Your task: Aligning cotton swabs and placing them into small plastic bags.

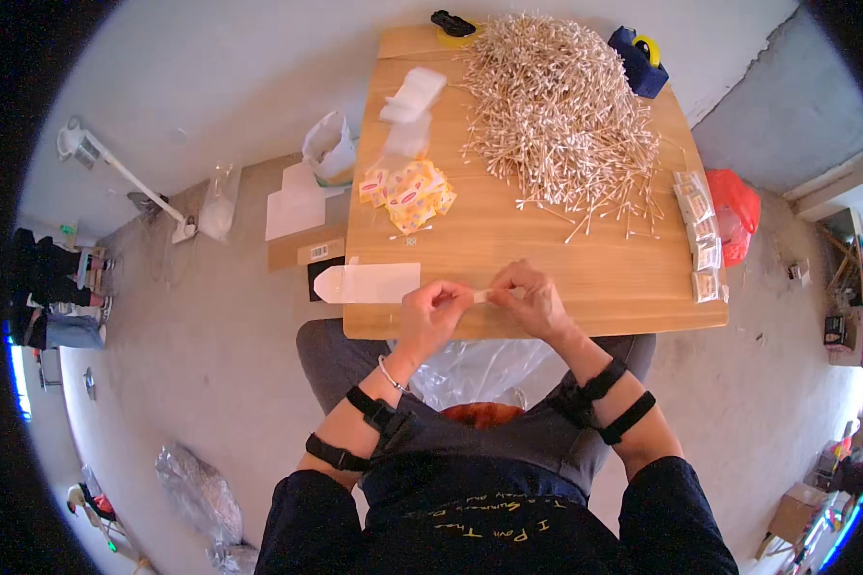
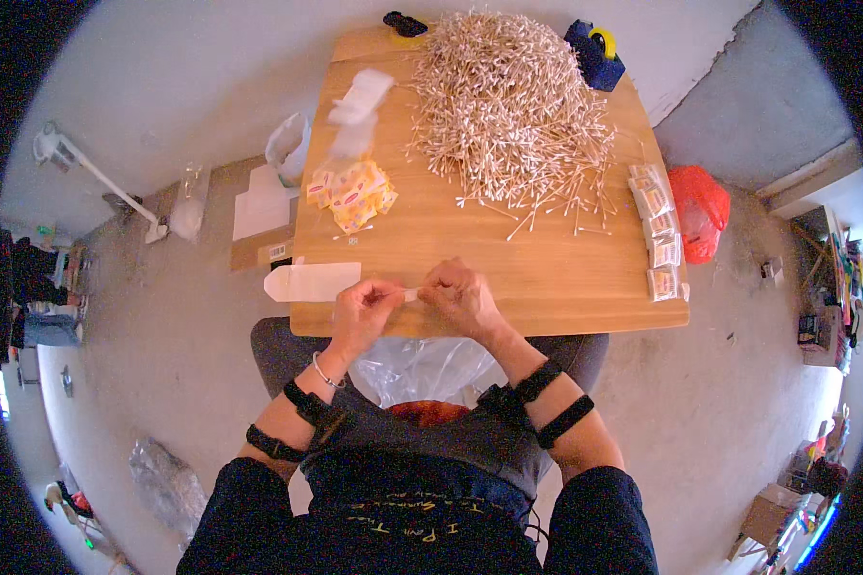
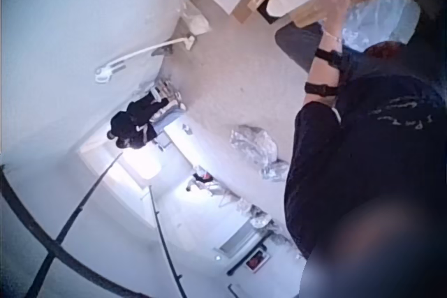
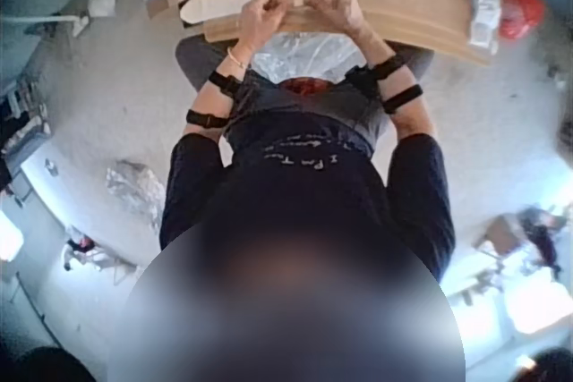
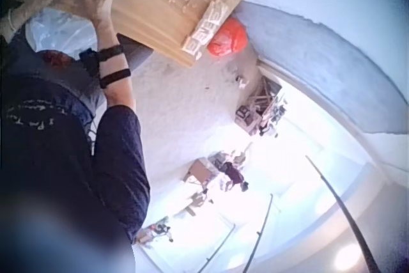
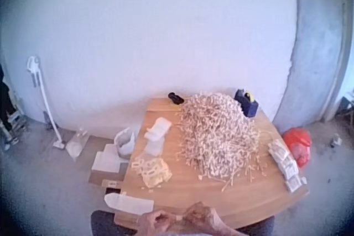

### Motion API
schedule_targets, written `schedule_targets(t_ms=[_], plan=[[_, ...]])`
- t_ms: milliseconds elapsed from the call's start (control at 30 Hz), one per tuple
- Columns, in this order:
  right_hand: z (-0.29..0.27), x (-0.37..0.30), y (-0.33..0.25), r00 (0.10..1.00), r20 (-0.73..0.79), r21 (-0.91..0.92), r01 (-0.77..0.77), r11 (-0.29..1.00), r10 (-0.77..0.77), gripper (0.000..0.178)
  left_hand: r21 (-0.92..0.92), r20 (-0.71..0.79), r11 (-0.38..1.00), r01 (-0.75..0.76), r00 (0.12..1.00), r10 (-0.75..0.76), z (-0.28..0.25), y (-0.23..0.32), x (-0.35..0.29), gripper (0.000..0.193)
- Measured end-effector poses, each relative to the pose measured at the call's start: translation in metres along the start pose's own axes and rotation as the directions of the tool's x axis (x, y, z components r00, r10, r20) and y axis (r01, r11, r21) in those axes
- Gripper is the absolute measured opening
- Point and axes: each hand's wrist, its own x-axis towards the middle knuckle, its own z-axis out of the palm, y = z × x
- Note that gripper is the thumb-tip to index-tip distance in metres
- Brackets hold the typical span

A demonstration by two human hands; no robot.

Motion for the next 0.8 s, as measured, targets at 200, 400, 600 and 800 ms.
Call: schedule_targets(t_ms=[200,400,600,800], plan=[[0.008,-0.004,0.002,0.989,0.005,0.192,-0.144,0.971,0.146,0.007,-0.298,0.025,0.944,0.144,0.989,-0.143,0.005,-0.013,0.0,0.012],[0.009,-0.001,0.008,0.957,0.1,0.325,-0.29,0.9,0.272,0.008,-0.65,0.141,0.708,0.276,0.959,-0.244,0.009,-0.034,0.004,0.007],[0.004,0.0,0.002,0.985,0.096,0.282,-0.166,0.945,0.145,0.008,-0.734,0.18,0.631,0.252,0.967,-0.177,0.007,-0.029,0.006,0.007],[0.001,-0.001,0.0,0.99,0.019,0.033,0.14,0.99,-0.141,0.005,-0.205,0.161,0.977,0.059,0.987,-0.026,-0.002,-0.012,0.003,0.013]])
